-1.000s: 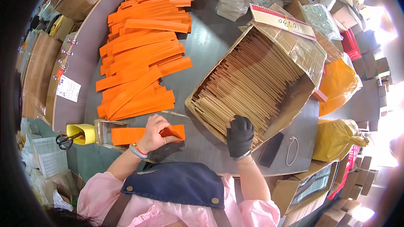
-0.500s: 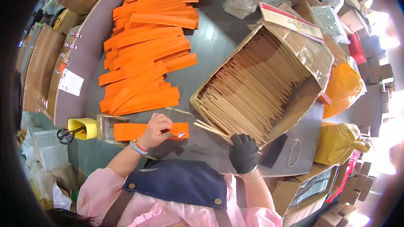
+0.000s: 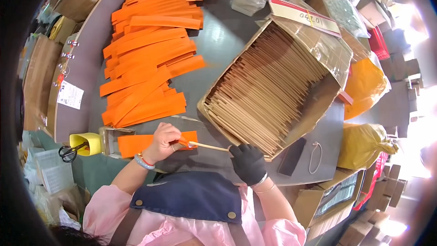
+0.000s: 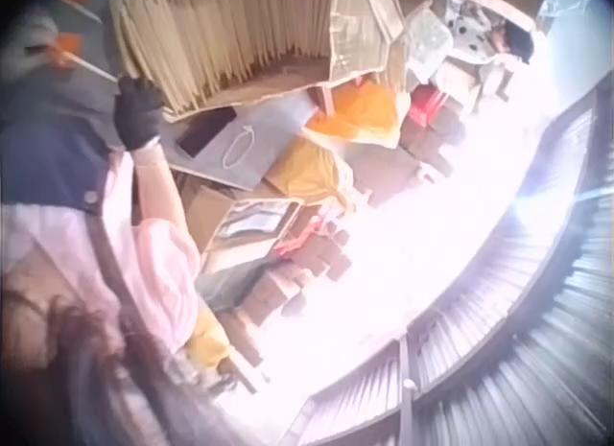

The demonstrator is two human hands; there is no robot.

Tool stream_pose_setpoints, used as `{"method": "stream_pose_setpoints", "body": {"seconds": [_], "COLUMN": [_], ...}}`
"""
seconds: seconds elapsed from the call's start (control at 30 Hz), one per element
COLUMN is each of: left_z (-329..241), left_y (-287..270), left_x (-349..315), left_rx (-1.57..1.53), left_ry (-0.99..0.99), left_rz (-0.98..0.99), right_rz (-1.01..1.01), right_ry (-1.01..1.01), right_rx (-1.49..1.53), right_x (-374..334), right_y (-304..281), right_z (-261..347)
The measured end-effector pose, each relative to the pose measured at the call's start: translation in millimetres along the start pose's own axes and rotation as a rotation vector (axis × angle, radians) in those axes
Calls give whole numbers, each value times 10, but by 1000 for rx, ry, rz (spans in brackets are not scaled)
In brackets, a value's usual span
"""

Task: Attaching orange paper tags to wooden sticks in a warehouse environment.

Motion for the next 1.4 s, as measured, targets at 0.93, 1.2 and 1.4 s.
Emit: {"method": "stream_pose_setpoints", "body": {"seconds": [0.93, 1.2, 1.4], "left_z": [-636, -739, -507], "left_y": [-109, -91, -395], "left_x": [424, 423, 525], "left_rx": [158, 403, 584], "left_ry": [272, 252, 165], "left_rz": [29, 5, -205], "right_rz": [96, -248, -421], "right_ry": [69, 220, 146], "right_rx": [34, 575, 281], "right_x": [74, 122, 121], "right_y": [-178, -299, -285], "right_z": [71, -91, -342]}}
Point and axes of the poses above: each hand's wrist, its own x-axis towards the middle knuckle, its own y-axis out of the palm, z = x × y, the point moved 10 cm from there along x, towards the middle knuckle, and after that the axes turned 8 degrees about x, right-handed, at the moved point
